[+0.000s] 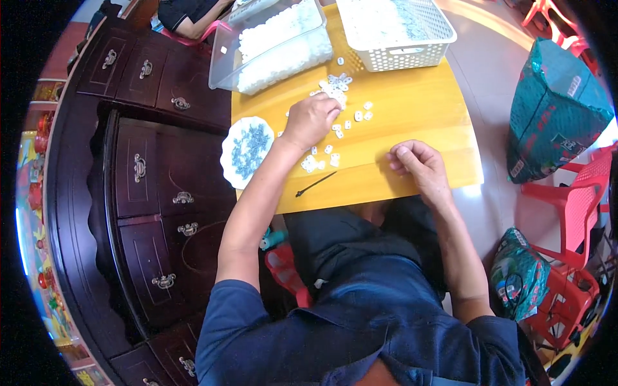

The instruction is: The recorder is manually assembling small white plastic components by inserting metal pins into them while seated at a workbench.

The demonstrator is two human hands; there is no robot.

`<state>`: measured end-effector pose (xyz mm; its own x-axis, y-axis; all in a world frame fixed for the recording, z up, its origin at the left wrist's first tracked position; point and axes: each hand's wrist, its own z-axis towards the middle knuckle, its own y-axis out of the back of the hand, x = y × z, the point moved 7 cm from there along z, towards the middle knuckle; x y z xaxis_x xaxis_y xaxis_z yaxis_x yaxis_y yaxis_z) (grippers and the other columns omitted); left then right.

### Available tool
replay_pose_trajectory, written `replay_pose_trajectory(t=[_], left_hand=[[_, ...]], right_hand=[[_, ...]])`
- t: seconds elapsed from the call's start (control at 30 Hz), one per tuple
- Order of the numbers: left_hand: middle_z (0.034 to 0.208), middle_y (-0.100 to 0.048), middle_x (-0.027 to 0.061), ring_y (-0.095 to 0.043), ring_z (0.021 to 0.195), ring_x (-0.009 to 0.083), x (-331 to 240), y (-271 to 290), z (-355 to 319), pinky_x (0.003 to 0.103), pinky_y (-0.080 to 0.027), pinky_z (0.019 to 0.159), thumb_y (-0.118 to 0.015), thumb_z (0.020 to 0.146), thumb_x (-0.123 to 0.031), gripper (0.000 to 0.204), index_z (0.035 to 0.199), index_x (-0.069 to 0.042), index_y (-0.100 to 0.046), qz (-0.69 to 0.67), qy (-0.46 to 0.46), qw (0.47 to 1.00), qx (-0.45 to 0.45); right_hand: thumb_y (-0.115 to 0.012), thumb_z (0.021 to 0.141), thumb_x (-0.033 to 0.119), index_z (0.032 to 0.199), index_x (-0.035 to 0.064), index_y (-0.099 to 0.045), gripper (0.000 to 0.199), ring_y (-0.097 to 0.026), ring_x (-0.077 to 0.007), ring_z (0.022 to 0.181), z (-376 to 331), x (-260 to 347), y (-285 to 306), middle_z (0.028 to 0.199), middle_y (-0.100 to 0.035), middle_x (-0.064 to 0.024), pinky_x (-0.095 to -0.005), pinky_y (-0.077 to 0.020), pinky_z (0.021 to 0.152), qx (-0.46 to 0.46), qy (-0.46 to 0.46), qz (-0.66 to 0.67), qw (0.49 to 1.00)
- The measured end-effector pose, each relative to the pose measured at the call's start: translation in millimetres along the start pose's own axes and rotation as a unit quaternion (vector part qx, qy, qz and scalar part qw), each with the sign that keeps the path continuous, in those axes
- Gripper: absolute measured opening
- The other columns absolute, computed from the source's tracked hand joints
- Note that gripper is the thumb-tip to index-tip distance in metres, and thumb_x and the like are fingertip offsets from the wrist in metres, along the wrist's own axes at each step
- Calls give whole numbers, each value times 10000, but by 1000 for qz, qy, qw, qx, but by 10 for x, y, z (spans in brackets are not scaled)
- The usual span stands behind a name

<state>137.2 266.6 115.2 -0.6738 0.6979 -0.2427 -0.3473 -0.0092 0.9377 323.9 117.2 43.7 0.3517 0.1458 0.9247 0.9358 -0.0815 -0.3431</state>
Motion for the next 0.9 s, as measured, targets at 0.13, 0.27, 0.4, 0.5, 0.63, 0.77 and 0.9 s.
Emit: replay_pose_trajectory(t=[0.13,0.27,0.4,0.5,0.63,0.77,0.9], left_hand=[[891,-688,69,-669,827,288,-2,-53,-1,396,-536,712,-683,854,-172,81,869,-104,-724,14,5,1000,11],[852,-675,61,-665,811,286,-34,-62,61,416,-536,693,-686,846,-177,75,844,-107,-713,40,0,999,19],[824,-658,59,-661,800,283,-45,-90,147,425,-534,674,-682,845,-176,73,823,-109,-698,80,-25,996,39],[811,-646,57,-658,794,280,-66,-125,165,425,-531,660,-676,848,-173,75,809,-109,-687,98,-59,992,45],[819,-646,44,-657,795,277,15,-103,71,416,-533,661,-670,850,-168,56,827,-130,-705,52,-49,997,20],[825,-649,36,-662,800,263,3,-53,6,409,-534,664,-670,851,-174,63,840,-140,-722,32,-29,999,15],[831,-652,33,-665,806,259,-10,-69,43,407,-536,667,-672,854,-186,77,836,-131,-723,49,-30,998,30]], right_hand=[[-606,1012,202,996,6,-676,208,-623,-89,790,-5,19,-25,896,-697,-32,-243,-505,735,-6,-13,8,1000],[-605,1014,202,999,7,-676,209,-623,-86,791,4,12,-21,904,-700,-33,-239,-507,733,-5,-17,1,1000],[-602,1016,197,1001,5,-677,207,-629,-82,797,7,34,-31,915,-702,-36,-235,-511,726,1,-12,-2,1000],[-599,1018,194,1000,4,-678,207,-632,-82,800,1,24,-20,919,-703,-34,-232,-512,724,-10,-12,-6,1000],[-599,1018,194,999,3,-678,208,-632,-81,802,5,18,-26,923,-703,-30,-231,-514,724,-5,-7,-18,1000],[-576,1028,195,1002,18,-678,206,-643,-99,826,9,4,-18,953,-714,-56,-243,-520,751,2,-10,-31,999],[-578,1025,195,1004,19,-680,204,-643,-103,819,8,-5,-14,955,-720,-65,-251,-521,754,-2,-3,-26,1000]])
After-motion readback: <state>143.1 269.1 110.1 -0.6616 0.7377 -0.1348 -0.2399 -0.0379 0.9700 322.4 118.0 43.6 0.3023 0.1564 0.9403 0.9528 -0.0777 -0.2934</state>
